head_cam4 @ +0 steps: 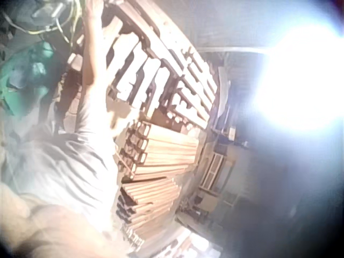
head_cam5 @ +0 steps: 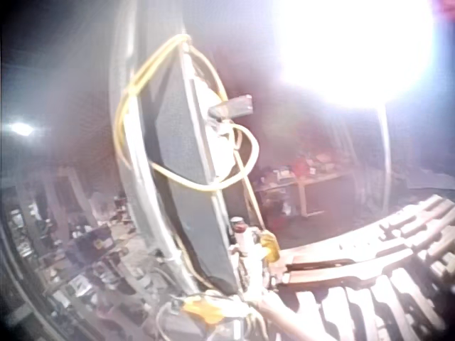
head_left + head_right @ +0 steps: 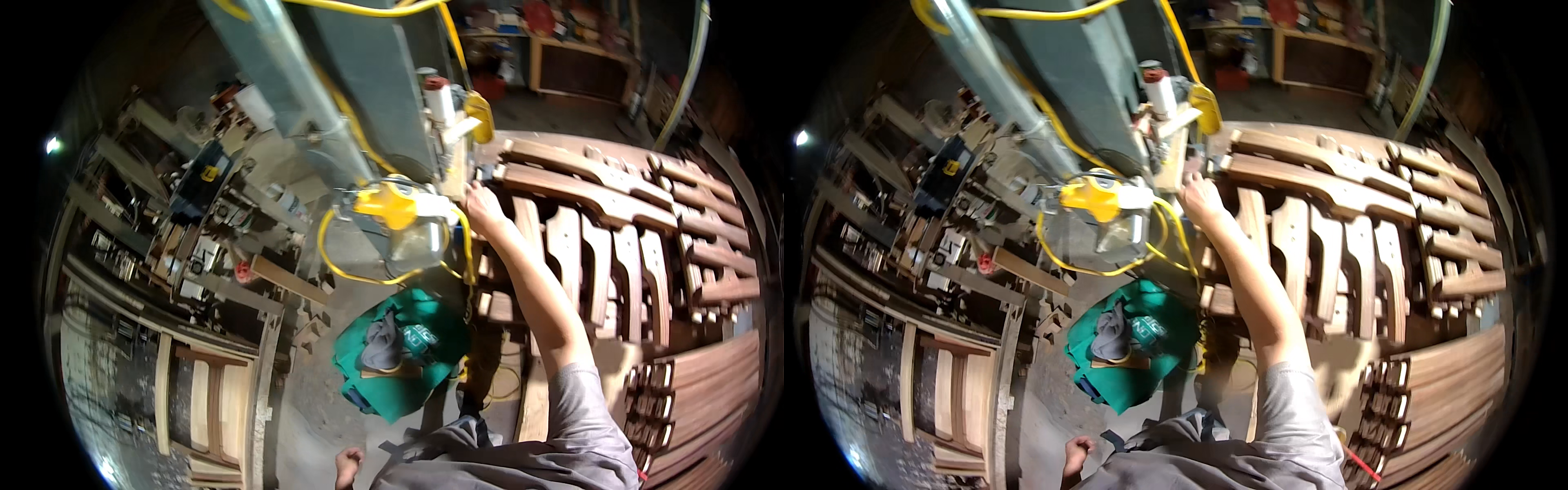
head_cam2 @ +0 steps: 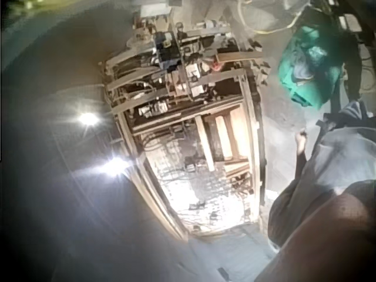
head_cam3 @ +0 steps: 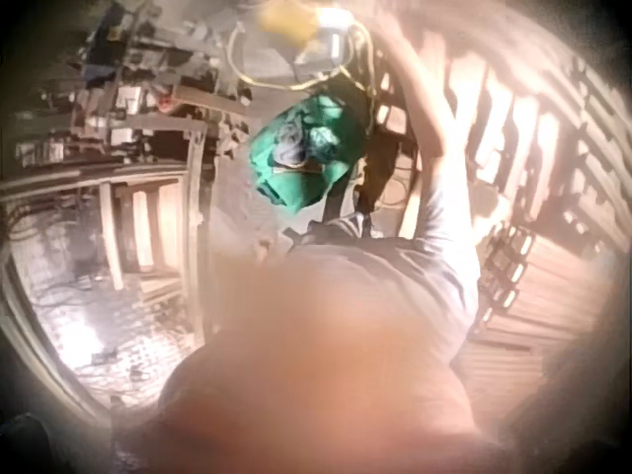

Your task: The person assembles a wooden chair frame by hand, using a hammer to secure joints. They then apply glue to wooden slats and attach them to the frame, completing the chair assembly.

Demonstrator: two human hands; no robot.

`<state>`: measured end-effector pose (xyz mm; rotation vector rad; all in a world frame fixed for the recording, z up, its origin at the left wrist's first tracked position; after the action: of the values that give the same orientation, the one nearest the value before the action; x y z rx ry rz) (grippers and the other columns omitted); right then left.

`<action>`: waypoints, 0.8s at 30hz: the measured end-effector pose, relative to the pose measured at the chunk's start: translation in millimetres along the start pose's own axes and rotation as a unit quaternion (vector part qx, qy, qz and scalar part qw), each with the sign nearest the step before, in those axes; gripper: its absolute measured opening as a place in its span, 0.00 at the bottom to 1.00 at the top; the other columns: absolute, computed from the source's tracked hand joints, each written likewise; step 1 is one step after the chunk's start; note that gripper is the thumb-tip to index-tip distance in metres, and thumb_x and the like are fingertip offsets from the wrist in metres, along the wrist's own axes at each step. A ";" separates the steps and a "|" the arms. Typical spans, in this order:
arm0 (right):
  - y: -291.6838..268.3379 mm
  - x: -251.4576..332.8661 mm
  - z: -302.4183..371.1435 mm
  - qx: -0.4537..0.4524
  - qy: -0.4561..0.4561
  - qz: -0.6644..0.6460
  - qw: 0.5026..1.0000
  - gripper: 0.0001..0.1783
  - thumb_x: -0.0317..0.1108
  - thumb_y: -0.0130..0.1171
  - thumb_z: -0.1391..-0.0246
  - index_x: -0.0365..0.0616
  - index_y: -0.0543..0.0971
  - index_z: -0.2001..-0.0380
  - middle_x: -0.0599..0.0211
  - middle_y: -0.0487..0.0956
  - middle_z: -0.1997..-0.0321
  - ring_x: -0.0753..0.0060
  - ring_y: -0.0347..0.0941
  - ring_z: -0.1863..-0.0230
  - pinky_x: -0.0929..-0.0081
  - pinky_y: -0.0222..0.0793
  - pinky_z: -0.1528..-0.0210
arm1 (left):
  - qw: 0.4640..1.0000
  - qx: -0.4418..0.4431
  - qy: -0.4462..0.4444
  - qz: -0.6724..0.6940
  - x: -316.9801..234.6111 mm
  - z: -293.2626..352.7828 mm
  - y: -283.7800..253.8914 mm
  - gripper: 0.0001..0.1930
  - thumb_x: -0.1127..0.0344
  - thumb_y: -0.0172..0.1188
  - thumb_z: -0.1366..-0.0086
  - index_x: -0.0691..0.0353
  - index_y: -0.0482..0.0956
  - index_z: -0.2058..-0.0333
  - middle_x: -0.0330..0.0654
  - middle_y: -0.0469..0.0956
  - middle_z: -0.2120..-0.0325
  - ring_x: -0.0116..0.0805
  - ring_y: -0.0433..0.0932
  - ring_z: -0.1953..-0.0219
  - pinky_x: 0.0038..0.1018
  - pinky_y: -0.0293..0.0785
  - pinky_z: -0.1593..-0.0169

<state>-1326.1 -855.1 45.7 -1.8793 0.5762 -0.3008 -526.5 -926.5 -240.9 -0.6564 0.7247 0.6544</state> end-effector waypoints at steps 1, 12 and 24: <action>17.4 -4.1 -6.8 -0.064 -0.051 -0.012 0.997 0.11 0.30 0.56 0.50 0.43 0.83 0.64 0.56 0.81 0.56 0.52 0.76 0.50 0.60 0.76 0.54 | 0.999 0.015 0.025 0.036 -4.3 -6.9 6.6 0.08 0.79 0.51 0.36 0.68 0.80 0.67 0.43 0.81 0.76 0.32 0.80 0.74 0.24 0.73 0.68; 80.0 23.0 -50.7 0.109 -0.172 0.055 0.977 0.16 0.32 0.61 0.53 0.41 0.80 0.58 0.52 0.81 0.54 0.49 0.75 0.49 0.56 0.74 0.50 | 0.941 -0.113 -0.209 -0.241 166.8 122.4 10.8 0.09 0.60 0.70 0.46 0.53 0.89 0.67 0.41 0.86 0.71 0.32 0.84 0.70 0.31 0.83 0.65; -51.9 -36.6 22.0 0.086 -0.003 0.166 0.982 0.25 0.34 0.67 0.56 0.40 0.78 0.51 0.47 0.80 0.51 0.46 0.74 0.47 0.51 0.72 0.45 | 0.976 -0.184 -0.087 0.083 73.0 43.7 -14.0 0.09 0.73 0.60 0.42 0.70 0.82 0.64 0.43 0.82 0.75 0.29 0.81 0.70 0.29 0.77 0.65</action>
<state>-1334.2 -803.4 87.9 -1.5870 0.8206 -0.1215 -457.8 -881.4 -267.0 -0.8699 0.5010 1.0027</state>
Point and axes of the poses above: each hand's wrist, its own z-axis away from the middle knuckle, its own y-axis out of the palm, x = y × z, the point moved 5 cm from there along -z, towards the middle knuckle
